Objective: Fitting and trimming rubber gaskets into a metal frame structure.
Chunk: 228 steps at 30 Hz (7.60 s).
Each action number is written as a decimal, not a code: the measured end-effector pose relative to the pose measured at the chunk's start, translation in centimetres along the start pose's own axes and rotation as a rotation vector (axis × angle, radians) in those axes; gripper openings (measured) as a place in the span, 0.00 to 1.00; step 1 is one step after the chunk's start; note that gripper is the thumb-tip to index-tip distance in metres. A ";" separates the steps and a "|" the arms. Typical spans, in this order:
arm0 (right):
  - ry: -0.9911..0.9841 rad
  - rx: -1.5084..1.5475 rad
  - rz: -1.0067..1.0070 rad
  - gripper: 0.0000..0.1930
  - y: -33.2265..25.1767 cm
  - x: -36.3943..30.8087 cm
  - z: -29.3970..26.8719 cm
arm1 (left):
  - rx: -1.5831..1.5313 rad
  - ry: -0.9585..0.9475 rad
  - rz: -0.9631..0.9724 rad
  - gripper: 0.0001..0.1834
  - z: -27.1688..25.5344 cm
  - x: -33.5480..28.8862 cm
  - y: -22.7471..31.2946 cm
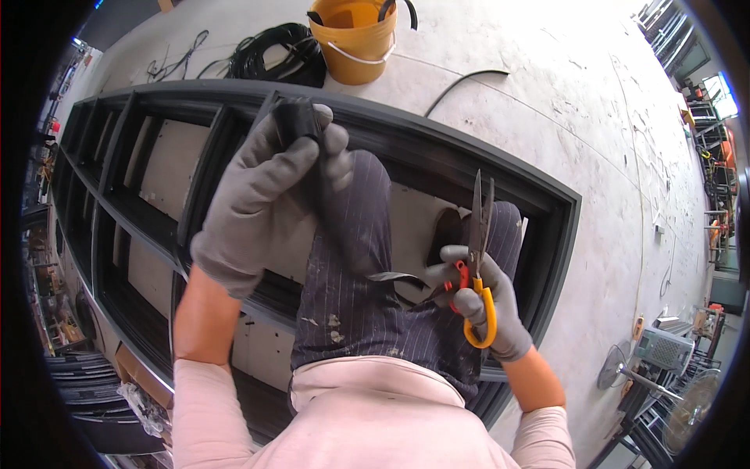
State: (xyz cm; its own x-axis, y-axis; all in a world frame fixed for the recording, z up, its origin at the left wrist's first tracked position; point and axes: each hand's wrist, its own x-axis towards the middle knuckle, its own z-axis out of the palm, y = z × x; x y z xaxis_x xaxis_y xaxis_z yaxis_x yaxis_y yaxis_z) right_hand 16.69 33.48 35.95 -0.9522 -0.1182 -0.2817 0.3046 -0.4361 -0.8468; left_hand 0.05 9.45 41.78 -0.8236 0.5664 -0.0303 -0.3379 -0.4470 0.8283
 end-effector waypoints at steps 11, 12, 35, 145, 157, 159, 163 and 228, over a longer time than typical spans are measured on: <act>0.358 -0.634 -0.721 0.31 3.7 8.5 2.4 | -0.640 0.193 0.148 0.10 1.6 -1.4 -4.7; 0.335 -0.674 -0.693 0.30 3.6 8.7 1.6 | -0.639 0.198 0.151 0.10 1.2 -1.9 -4.5; -0.121 -0.594 -0.102 0.19 0.2 7.6 3.1 | -0.021 -0.135 -1.265 0.21 -6.6 -11.8 -6.1; 1.283 -1.055 -0.081 0.13 7.4 -16.3 -11.9 | -0.455 0.190 -0.389 0.13 4.7 -2.6 -12.2; 1.656 -0.971 0.903 0.24 22.8 -30.7 -16.6 | 1.061 -0.582 -0.034 0.17 10.7 -0.8 -10.8; 1.668 -0.957 0.888 0.23 23.5 -30.4 -16.4 | 1.424 -0.936 0.398 0.18 11.9 0.7 -10.5; 1.665 -0.988 0.837 0.23 22.4 -28.8 -16.6 | 1.444 -0.778 0.359 0.16 13.2 3.0 -8.8; 1.311 -1.547 0.407 0.24 1.9 5.4 -40.1 | -0.393 0.083 -1.223 0.14 21.2 19.0 -54.2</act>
State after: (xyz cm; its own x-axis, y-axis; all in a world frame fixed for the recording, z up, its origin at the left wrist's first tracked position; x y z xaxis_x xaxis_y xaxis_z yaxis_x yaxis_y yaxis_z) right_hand 13.00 67.82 14.74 -0.4756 0.8797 -0.0013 0.8778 0.4745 -0.0663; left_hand 12.39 59.15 8.16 0.0940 0.7123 -0.6955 -0.9887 0.1487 0.0187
